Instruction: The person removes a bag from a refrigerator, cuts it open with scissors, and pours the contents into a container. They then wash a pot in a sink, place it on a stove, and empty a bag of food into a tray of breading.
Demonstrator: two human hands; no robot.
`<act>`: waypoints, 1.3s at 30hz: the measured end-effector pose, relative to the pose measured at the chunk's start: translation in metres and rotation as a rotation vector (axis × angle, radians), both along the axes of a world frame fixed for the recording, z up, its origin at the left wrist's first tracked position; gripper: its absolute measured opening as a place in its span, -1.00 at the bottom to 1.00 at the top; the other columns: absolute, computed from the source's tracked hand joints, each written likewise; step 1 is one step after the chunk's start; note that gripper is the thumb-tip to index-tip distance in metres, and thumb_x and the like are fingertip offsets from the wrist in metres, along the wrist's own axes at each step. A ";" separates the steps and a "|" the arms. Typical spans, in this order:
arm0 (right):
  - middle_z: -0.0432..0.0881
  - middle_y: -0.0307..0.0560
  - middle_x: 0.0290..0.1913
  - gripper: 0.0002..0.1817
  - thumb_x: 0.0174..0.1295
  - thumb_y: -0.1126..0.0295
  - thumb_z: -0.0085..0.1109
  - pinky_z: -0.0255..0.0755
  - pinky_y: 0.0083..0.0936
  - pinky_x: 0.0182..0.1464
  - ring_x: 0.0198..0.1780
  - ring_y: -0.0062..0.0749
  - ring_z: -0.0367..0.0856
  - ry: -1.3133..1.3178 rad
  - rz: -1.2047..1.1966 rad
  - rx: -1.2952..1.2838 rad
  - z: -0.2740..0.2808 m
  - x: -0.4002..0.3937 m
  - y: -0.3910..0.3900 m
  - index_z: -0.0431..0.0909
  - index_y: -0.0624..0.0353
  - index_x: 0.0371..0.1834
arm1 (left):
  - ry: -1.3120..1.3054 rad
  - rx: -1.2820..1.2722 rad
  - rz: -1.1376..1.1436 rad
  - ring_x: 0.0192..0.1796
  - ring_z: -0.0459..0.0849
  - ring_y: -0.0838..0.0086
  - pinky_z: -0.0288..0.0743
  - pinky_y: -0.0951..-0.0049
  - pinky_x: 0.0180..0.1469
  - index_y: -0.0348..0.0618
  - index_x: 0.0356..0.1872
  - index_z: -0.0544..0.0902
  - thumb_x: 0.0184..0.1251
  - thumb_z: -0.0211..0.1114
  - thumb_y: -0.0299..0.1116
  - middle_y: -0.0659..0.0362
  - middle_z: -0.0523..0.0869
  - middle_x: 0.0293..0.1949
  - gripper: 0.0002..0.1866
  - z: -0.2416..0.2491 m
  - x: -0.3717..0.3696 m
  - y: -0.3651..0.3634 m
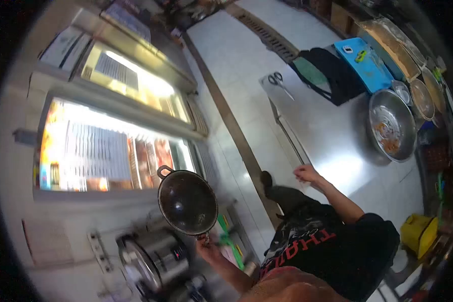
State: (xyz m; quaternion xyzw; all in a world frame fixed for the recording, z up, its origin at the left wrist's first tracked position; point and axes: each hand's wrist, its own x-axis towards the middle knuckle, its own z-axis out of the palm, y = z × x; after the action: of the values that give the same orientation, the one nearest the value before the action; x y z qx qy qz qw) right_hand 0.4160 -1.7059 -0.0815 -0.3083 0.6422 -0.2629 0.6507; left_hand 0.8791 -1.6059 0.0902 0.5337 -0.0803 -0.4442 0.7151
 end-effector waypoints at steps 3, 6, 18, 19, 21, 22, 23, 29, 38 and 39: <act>0.61 -0.14 -0.38 -0.78 0.26 0.28 0.15 0.44 -0.54 -0.40 -0.43 -0.52 0.53 -0.034 -0.263 0.042 -0.037 0.001 -0.071 0.59 0.23 -0.23 | -0.211 -0.089 -0.150 -0.12 0.60 0.33 0.49 0.41 -0.03 -0.34 -0.30 0.60 0.09 0.12 -0.52 0.10 0.65 -0.20 -0.83 -0.027 0.038 -0.134; 0.62 -0.14 -0.36 -0.76 0.24 0.27 0.17 0.44 -0.56 -0.41 -0.41 -0.53 0.55 -0.085 -0.289 -0.012 -0.046 0.038 -0.171 0.60 0.23 -0.21 | -0.386 -0.080 -0.173 -0.10 0.60 0.34 0.47 0.42 -0.09 -0.39 -0.18 0.59 0.12 0.06 -0.52 0.09 0.64 -0.15 -0.74 -0.045 0.051 -0.239; 0.69 -0.13 -0.36 -0.73 0.27 0.26 0.19 0.55 -0.56 -0.43 -0.45 -0.56 0.64 0.032 0.206 -0.535 0.068 0.106 -0.770 0.59 0.20 -0.10 | -0.201 -0.148 -0.244 -0.01 0.61 0.26 0.56 0.35 0.04 -0.45 0.02 0.60 0.28 0.04 -0.58 -0.02 0.66 -0.07 -0.67 -0.046 0.031 -0.695; 0.68 -0.13 -0.37 -0.74 0.27 0.27 0.18 0.54 -0.56 -0.44 -0.46 -0.57 0.63 -0.033 0.072 -0.530 0.019 0.093 -0.825 0.59 0.20 -0.11 | -1.069 0.138 -0.362 -0.05 0.63 0.26 0.58 0.32 0.01 -0.48 -0.04 0.62 0.21 0.08 -0.63 0.02 0.67 -0.13 -0.69 -0.064 0.038 -0.731; 0.66 -0.13 -0.41 -0.85 0.27 0.34 0.08 0.48 -0.55 -0.50 -0.54 -0.53 0.58 0.277 -0.041 -0.454 -0.068 0.057 -0.903 0.57 0.18 -0.25 | 0.055 -0.094 -0.346 -0.05 0.63 0.24 0.58 0.28 0.01 -0.45 -0.13 0.64 0.21 0.18 -0.51 0.02 0.66 -0.14 -0.74 -0.157 0.091 -0.832; 0.67 -0.07 -0.45 -0.84 0.17 0.31 0.08 0.51 -0.42 -0.43 -0.49 -0.36 0.62 0.748 0.097 -0.549 -0.142 0.031 -0.916 0.61 0.13 -0.39 | 0.047 -0.166 -0.348 -0.09 0.63 0.24 0.56 0.29 0.00 -0.39 -0.11 0.63 0.23 0.19 -0.43 0.03 0.66 -0.16 -0.73 -0.147 0.062 -0.885; 0.67 -0.02 -0.50 -0.81 0.06 0.27 0.08 0.53 -0.28 -0.36 -0.44 -0.18 0.66 1.253 0.183 -0.568 -0.213 0.006 -0.931 0.65 0.07 -0.52 | 0.041 -0.238 -0.351 -0.13 0.63 0.24 0.55 0.31 -0.01 -0.33 -0.10 0.61 0.25 0.19 -0.34 0.04 0.66 -0.19 -0.71 -0.133 0.029 -0.939; 0.63 0.08 -0.32 -0.83 -0.10 0.32 0.31 0.55 -0.24 -0.14 -0.23 -0.08 0.63 0.870 0.468 0.129 -0.242 -0.084 -0.748 0.67 0.08 -0.41 | 0.222 -0.009 -0.598 -0.07 0.66 0.30 0.55 0.40 0.06 -0.32 -0.14 0.59 0.04 0.22 -0.49 0.07 0.70 -0.15 -0.70 -0.119 -0.096 -1.281; 0.62 -0.08 -0.44 -0.76 0.08 0.18 0.26 0.49 -0.21 -0.26 -0.34 -0.19 0.60 0.828 -0.204 0.238 -0.212 -0.243 -0.954 0.57 0.08 -0.57 | 0.566 0.147 -0.613 -0.18 0.67 0.19 0.60 0.25 0.13 -0.42 -0.20 0.53 -0.11 0.16 -0.67 0.00 0.67 -0.22 -0.67 -0.171 -0.349 -1.670; 0.62 -0.10 -0.45 -0.74 0.10 0.16 0.25 0.48 -0.21 -0.27 -0.36 -0.20 0.59 0.851 -0.192 0.080 -0.214 -0.256 -1.009 0.56 0.07 -0.59 | 0.583 0.122 -0.579 -0.21 0.67 0.22 0.60 0.23 0.14 -0.41 -0.21 0.54 -0.12 0.16 -0.68 0.00 0.67 -0.22 -0.68 -0.157 -0.378 -1.701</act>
State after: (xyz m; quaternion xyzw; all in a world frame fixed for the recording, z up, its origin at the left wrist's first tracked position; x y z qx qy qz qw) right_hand 0.1603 -2.7150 -0.2957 -0.3028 0.8884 -0.1468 0.3123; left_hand 0.5016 -3.3066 -0.0667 0.3823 0.0054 -0.7635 0.5204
